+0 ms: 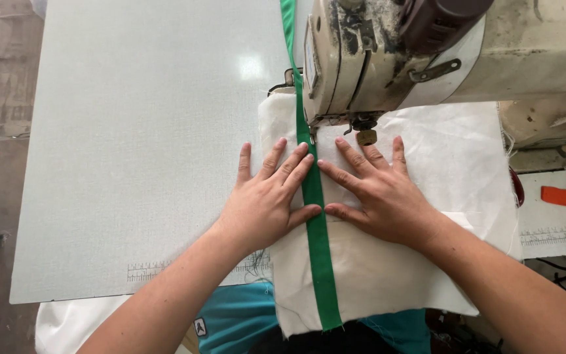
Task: Sewing green straps onto white fabric pieces using an industrial sewing machine, including alignment and trimming.
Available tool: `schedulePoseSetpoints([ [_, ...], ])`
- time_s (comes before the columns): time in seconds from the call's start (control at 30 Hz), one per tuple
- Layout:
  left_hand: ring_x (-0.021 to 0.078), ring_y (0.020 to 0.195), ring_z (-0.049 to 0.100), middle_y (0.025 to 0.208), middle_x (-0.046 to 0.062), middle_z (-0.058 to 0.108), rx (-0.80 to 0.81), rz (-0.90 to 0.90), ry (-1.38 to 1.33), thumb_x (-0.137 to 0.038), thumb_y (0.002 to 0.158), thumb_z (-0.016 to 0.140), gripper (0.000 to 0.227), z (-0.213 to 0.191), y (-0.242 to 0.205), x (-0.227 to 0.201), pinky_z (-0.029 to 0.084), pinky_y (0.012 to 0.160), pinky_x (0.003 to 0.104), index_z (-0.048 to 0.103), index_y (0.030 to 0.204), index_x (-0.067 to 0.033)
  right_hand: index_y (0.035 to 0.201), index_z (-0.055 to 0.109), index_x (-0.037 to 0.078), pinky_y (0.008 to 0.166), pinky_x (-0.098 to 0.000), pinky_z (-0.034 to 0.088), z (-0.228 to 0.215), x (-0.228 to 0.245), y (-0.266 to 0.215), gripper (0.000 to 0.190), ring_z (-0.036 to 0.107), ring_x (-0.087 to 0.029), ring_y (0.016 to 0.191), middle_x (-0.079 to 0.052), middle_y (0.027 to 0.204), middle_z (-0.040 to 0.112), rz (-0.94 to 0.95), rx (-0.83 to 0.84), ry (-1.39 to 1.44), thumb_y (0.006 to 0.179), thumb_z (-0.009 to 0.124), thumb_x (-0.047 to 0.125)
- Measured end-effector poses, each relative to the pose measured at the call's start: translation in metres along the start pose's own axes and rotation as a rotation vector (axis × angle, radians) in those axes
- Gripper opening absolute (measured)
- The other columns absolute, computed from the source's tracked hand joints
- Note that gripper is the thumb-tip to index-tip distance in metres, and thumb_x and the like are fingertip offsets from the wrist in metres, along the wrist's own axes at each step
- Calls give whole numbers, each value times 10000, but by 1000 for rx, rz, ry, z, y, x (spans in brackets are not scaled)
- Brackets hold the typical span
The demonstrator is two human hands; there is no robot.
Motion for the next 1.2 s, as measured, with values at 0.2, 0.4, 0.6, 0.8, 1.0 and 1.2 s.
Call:
schedulePoseSetpoints([
  [0.2,365,1624,163,1743,71,299,4,-34,29,-749,1023,342,874,6,-16,1,17,1237,739,314,1677,-169,1628,436,360,1097,-891,141,-7,9,1,783,304,-426,1560,-121,1710,356,-23,-41,26,941,571,712],
  [0.4,353,1635,168,1757,80,231,-71,-59,250,-833,856,466,1051,34,-211,-72,151,1279,606,258,1673,-205,1530,554,89,1259,-685,204,-10,42,-62,590,437,-331,1548,-151,1649,499,22,-204,88,1018,612,378],
  [0.6,469,1275,581,1555,215,530,335,353,-375,-365,1151,426,542,67,-240,-87,570,860,546,421,1648,-150,1325,722,96,1302,-684,229,-28,54,-81,361,587,-309,1445,-117,1463,679,-38,-366,182,981,756,197],
  [0.8,355,1512,466,1598,174,538,-312,9,51,-579,1046,570,749,-7,-90,-64,358,1223,566,503,1553,-31,1411,669,84,1309,-592,215,-10,66,-80,412,516,-307,1495,-97,1533,615,-162,-303,209,1021,690,211],
  [1.0,331,1643,129,1771,33,203,-109,71,259,-860,813,549,1197,26,-84,-54,107,1298,657,177,1699,-147,1533,492,107,1302,-664,115,-4,64,-82,602,376,-243,1582,-32,1624,527,-92,-184,188,1012,648,364],
  [1.2,388,1603,227,1659,95,443,-119,66,-25,-787,986,331,892,0,-66,-50,76,1256,705,500,1562,-128,1514,545,116,1292,-659,122,-11,65,-80,575,350,-287,1588,-45,1639,503,-141,-166,115,1029,603,419],
])
Point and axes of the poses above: each hand's wrist, its own y-axis towards the middle knuckle, its own z-axis out of the palm, x = y × z, the point moved 5 cm from there along y, towards the middle knuckle
